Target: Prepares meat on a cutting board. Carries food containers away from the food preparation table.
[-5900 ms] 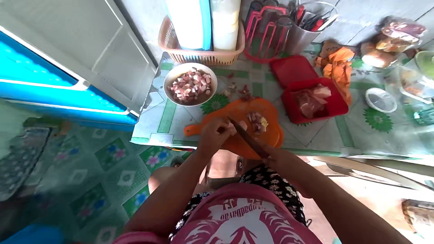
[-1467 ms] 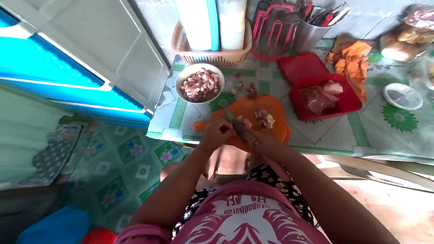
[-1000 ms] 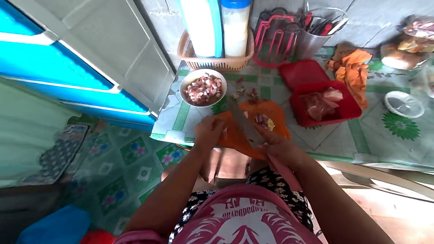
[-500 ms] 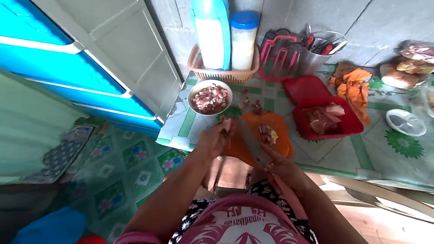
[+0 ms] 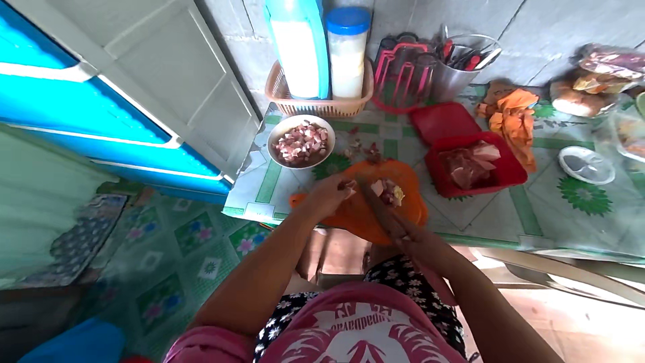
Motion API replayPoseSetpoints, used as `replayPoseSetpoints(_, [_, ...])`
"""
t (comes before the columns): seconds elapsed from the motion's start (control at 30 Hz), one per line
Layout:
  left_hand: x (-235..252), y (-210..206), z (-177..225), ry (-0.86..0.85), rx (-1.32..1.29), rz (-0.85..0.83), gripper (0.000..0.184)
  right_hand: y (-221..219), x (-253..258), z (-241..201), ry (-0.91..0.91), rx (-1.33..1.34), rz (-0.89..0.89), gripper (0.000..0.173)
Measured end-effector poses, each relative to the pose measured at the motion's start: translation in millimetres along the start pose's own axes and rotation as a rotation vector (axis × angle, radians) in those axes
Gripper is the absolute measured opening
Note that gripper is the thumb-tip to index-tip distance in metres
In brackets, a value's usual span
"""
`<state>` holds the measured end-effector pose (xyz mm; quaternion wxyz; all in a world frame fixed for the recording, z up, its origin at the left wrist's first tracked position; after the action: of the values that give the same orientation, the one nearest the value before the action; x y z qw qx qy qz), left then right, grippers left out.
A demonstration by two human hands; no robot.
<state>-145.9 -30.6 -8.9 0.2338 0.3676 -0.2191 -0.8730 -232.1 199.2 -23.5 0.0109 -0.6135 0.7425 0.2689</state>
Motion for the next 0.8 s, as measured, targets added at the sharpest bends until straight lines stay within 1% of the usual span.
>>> replayPoseSetpoints(0.03, [3,-1,1,-0.010,0.121,0.046,0.034,-2,2,-5,0.009,0.018,0.010,0.069])
replayPoseSetpoints(0.1, [7,3,0,-0.040,0.330,0.198,0.035,-10,2,-14,0.059,0.047,0.011,0.069])
replayPoseSetpoints(0.17, [7,8,-3,-0.086,0.355,0.289,0.038,-16,-2,-22,0.097,0.015,0.018,0.068])
replayPoseSetpoints(0.2, [7,10,-5,-0.132,0.336,0.300,0.038,-17,-5,-25,0.097,-0.023,0.025,0.068])
replayPoseSetpoints(0.27, [5,8,-6,-0.222,0.333,0.232,0.043,-19,-9,-27,0.094,-0.099,0.037,0.067])
replayPoseSetpoints(0.33, [3,2,-3,-0.278,0.402,0.159,0.045,-19,-11,-28,0.078,-0.140,0.034,0.067])
replayPoseSetpoints(0.37, [2,-1,-1,-0.304,0.447,0.161,0.044,-19,-12,-28,0.074,-0.157,0.034,0.068])
replayPoseSetpoints(0.4, [3,-4,1,-0.332,0.475,0.183,0.038,-18,-12,-28,0.071,-0.172,0.038,0.068])
replayPoseSetpoints(0.47, [6,-7,6,-0.366,0.466,0.231,0.027,-16,-12,-28,0.067,-0.190,0.054,0.068])
replayPoseSetpoints(0.53, [7,-10,9,-0.364,0.391,0.271,0.024,-15,-13,-28,0.068,-0.195,0.068,0.067])
replayPoseSetpoints(0.63, [5,-13,9,-0.417,0.326,0.371,0.024,-14,-12,-31,0.059,-0.229,0.079,0.068])
replayPoseSetpoints(0.7, [5,-14,4,-0.422,0.350,0.394,0.030,-15,-12,-31,0.016,-0.286,0.062,0.068])
replayPoseSetpoints(0.77, [3,-7,-2,-0.393,0.296,0.374,0.040,-17,-10,-32,-0.039,-0.357,0.040,0.068])
replayPoseSetpoints(0.8, [2,-3,-5,-0.375,0.255,0.373,0.041,-18,-9,-34,-0.072,-0.389,0.030,0.069])
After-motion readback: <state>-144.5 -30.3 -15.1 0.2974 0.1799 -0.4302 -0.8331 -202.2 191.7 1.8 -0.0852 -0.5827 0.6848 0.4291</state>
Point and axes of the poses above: each hand's wrist, its own x-axis towards the middle knuckle, its own y-axis out of the back of the hand, z = x × y, the point moved 7 cm from there along x, towards the middle knuckle, and after that the axes turned 15 degrees about y, right-handed, at the moved point
